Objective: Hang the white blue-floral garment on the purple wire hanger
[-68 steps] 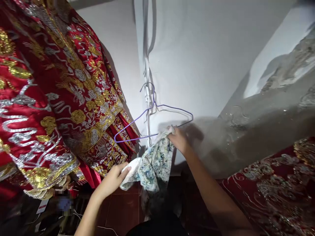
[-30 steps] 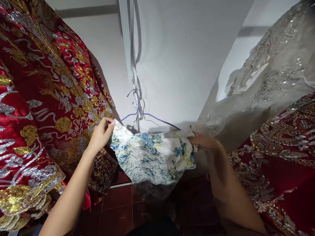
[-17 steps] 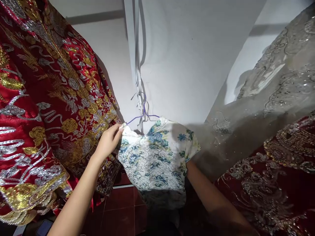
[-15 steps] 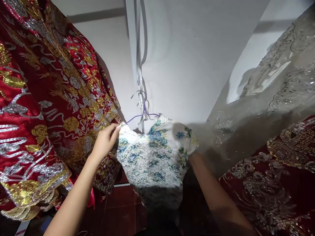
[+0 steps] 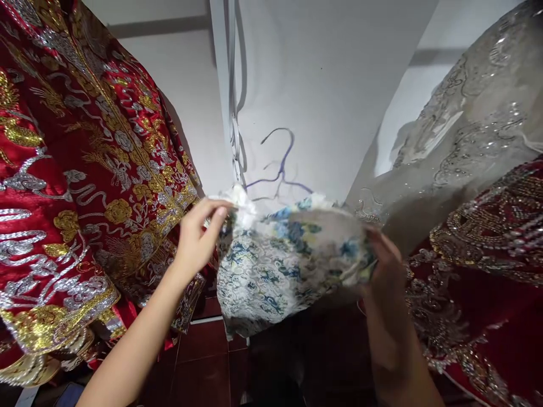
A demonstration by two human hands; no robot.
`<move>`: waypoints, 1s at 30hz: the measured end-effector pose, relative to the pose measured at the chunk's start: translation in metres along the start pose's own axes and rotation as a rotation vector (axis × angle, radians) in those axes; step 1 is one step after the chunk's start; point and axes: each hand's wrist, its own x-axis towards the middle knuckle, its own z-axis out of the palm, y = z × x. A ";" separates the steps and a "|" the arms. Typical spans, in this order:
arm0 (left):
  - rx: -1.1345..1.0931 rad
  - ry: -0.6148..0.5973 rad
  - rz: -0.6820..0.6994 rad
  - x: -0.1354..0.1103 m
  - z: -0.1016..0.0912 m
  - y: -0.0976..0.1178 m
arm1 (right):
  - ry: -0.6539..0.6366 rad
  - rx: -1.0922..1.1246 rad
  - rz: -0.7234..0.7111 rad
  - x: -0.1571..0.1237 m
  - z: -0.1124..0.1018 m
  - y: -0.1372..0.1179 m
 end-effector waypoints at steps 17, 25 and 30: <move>-0.097 -0.665 -0.430 -0.055 -0.058 0.016 | -0.748 -0.172 -0.143 -0.011 0.061 0.018; 0.367 0.269 0.168 -0.023 -0.062 -0.012 | -0.475 0.085 -0.172 0.059 0.083 -0.011; 0.318 0.376 0.315 -0.041 -0.042 -0.027 | -0.271 0.372 -0.015 0.112 0.106 -0.024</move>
